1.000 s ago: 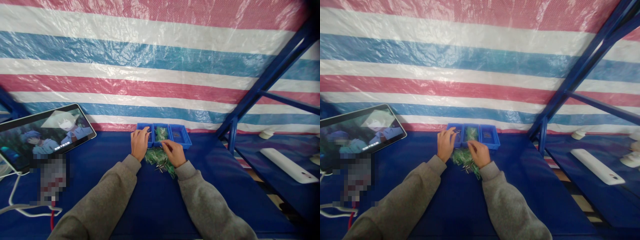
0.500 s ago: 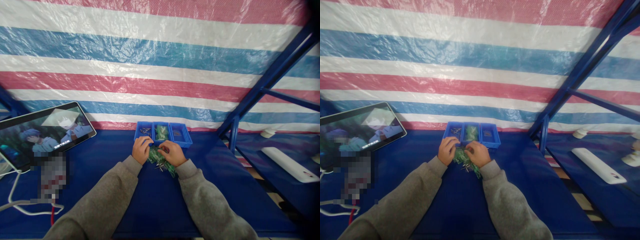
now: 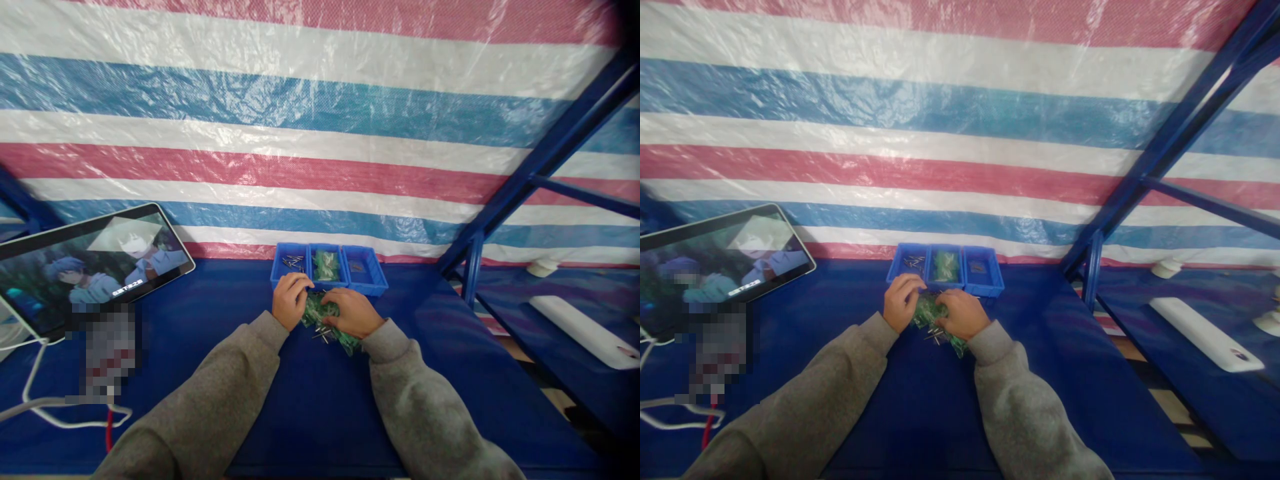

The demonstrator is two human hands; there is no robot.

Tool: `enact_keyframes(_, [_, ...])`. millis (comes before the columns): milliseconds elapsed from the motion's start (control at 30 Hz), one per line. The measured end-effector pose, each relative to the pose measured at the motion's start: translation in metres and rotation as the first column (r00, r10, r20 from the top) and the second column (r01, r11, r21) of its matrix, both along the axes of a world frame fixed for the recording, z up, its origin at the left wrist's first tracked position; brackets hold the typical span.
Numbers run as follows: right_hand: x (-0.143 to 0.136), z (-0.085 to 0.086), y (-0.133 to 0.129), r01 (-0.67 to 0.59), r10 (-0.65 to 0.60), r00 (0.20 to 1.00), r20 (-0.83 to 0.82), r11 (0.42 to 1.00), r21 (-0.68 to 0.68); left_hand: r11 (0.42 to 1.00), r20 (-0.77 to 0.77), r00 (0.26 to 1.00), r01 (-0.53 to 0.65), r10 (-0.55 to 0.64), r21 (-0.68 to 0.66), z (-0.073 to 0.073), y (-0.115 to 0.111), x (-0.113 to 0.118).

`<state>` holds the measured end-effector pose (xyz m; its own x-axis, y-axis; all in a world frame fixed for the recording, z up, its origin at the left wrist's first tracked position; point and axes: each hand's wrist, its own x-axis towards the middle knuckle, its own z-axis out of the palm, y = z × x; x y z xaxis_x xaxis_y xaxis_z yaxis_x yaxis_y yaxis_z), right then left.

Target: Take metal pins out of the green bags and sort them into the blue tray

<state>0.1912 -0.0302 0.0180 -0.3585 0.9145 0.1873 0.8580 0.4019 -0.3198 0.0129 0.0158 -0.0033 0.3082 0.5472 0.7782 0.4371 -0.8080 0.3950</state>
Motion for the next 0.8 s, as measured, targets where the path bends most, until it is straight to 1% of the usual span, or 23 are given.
enact_keyframes(200, [-0.0015, 0.0032, -0.0013, 0.020, -0.019, 1.000, -0.015, 0.999, 0.026, 1.000, 0.008, 1.000, 0.016, -0.017, 0.018, -0.0043, 0.0033, -0.0005])
enact_keyframes(367, [-0.0007, 0.0018, -0.0006, 0.053, -0.044, 0.996, -0.078, 0.991, 0.119, 0.999, 0.007, 0.999, 0.034, -0.034, 0.009, -0.0077, 0.0068, 0.0008])
enact_keyframes(567, [0.0014, 0.0014, 0.0008, 0.081, -0.017, 0.973, -0.230, 0.959, 0.271, 0.997, 0.004, 0.997, 0.074, -0.074, -0.002, -0.0105, 0.0068, 0.0016])
enact_keyframes(700, [0.0010, 0.0036, 0.0013, 0.182, -0.045, 0.927, -0.373, 0.922, 0.342, 0.996, 0.034, 0.996, 0.083, -0.081, -0.044, -0.0084, 0.0044, 0.0023])
enact_keyframes(800, [0.0006, 0.0045, 0.0025, 0.246, -0.060, 0.888, -0.456, 0.900, 0.360, 0.993, 0.028, 0.996, 0.083, -0.081, -0.083, -0.0055, 0.0022, 0.0027])
